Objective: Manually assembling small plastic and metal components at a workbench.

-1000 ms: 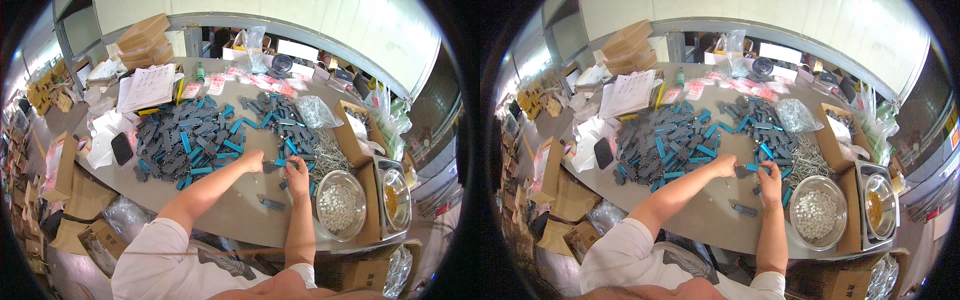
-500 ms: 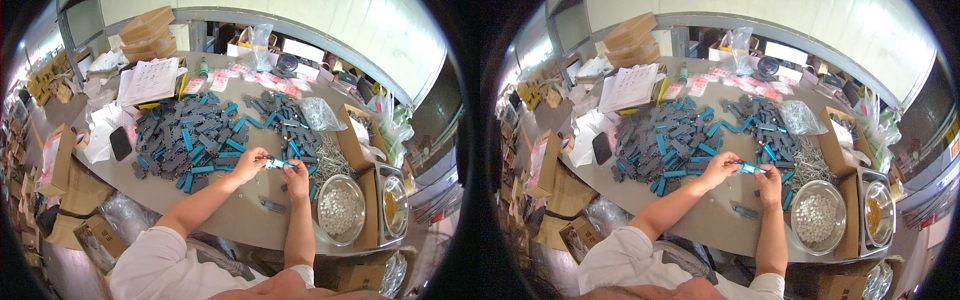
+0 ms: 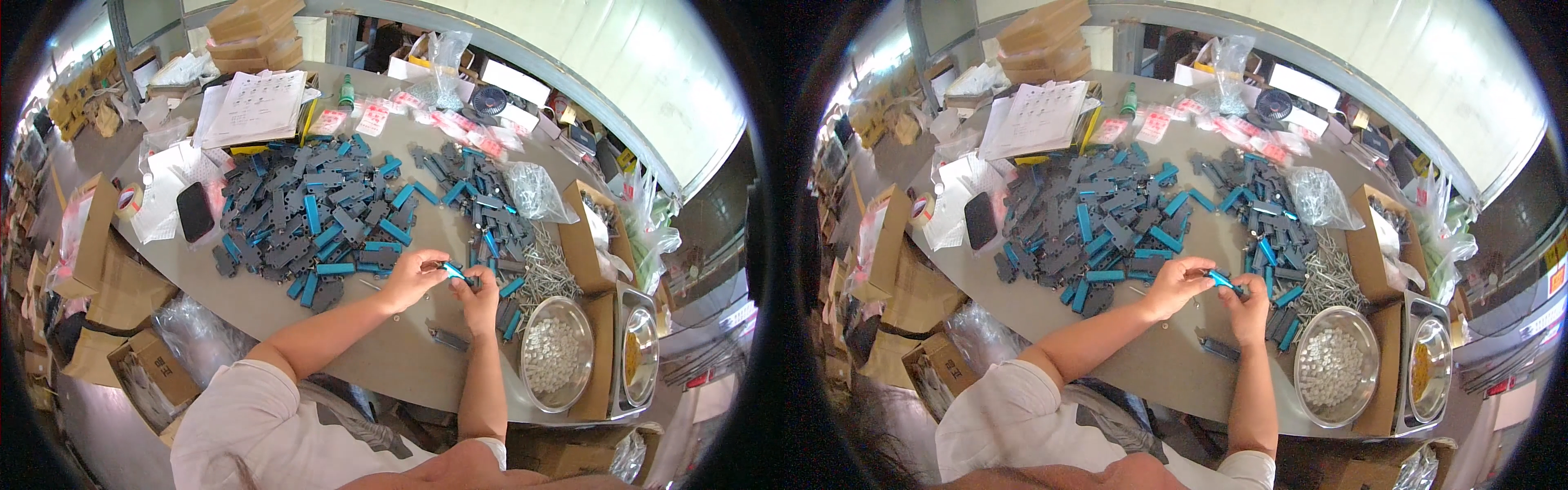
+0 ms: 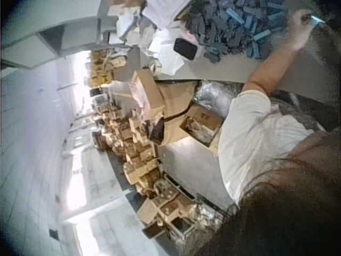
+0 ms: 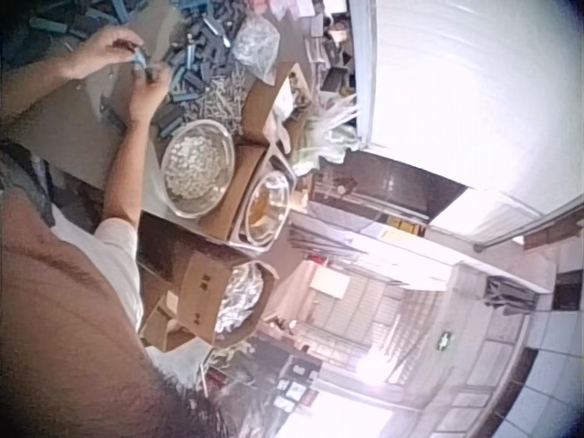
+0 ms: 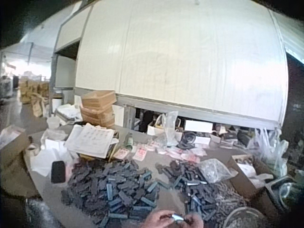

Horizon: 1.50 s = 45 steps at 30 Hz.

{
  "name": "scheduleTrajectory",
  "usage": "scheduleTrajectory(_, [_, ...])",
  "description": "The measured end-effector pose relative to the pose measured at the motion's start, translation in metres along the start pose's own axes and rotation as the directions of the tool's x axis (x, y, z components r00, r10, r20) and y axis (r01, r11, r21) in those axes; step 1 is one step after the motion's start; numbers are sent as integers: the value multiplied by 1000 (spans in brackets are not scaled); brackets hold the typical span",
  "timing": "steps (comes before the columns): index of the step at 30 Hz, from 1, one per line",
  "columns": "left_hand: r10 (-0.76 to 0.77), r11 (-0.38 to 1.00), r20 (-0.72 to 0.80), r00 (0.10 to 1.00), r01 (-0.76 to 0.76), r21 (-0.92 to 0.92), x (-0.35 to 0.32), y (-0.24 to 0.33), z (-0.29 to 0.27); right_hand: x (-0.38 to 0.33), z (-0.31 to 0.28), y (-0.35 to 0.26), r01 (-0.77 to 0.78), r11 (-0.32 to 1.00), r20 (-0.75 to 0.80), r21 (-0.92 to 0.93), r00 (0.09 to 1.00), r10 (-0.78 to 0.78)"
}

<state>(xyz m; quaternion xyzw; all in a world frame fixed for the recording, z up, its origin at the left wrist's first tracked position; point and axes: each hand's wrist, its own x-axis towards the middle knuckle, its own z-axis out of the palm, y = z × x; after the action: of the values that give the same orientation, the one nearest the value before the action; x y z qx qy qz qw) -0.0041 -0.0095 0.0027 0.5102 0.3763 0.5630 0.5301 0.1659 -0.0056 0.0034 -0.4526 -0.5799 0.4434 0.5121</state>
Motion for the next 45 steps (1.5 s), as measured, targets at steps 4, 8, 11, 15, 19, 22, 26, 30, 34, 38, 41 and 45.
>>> scheduleTrajectory(4, [-2,1000,-22,1000,1,-21,0,1,1,-7,6,-20,1,971,-50,-241,999,-13])
scheduleTrajectory(8, [-16,987,-2,1000,16,-159,3,5,-3,-4,-9,-23,-56,961,103,-271,991,87])
scheduleTrajectory(11, [-77,970,30,997,82,-228,4,11,-6,-3,-15,-19,66,918,146,-392,989,-9])
scheduleTrajectory(15, [-128,941,75,989,145,-304,4,16,-10,-6,-13,-31,134,893,139,-430,987,-81])
scheduleTrajectory(19, [-146,946,60,987,157,-284,5,25,-9,-4,-14,-28,152,865,128,-479,986,-102])
scheduleTrajectory(22, [110,992,-101,989,-102,77,10,36,-28,-8,-13,-40,122,848,167,-515,985,-40])
scheduleTrajectory(26, [597,761,-411,689,-324,562,31,49,-86,-21,-20,-62,130,657,401,-743,872,281])
scheduleTrajectory(30, [793,359,-199,575,-178,916,38,59,-89,-31,-18,-52,215,450,429,-867,780,455])
scheduleTrajectory(34, [509,266,163,845,-334,904,71,44,-58,-28,-17,-57,215,384,400,-898,763,508])
scheduleTrajectory(38, [-25,-113,230,973,-232,966,124,18,-34,-23,-18,-52,208,414,405,-886,783,472])
scheduleTrajectory(41, [17,-219,212,977,-203,954,156,-9,-43,-20,-19,-47,121,417,320,-901,835,448])
scheduleTrajectory(45, [-271,-258,204,941,-275,926,187,-9,-30,-24,-24,-46,93,395,290,-914,829,477])
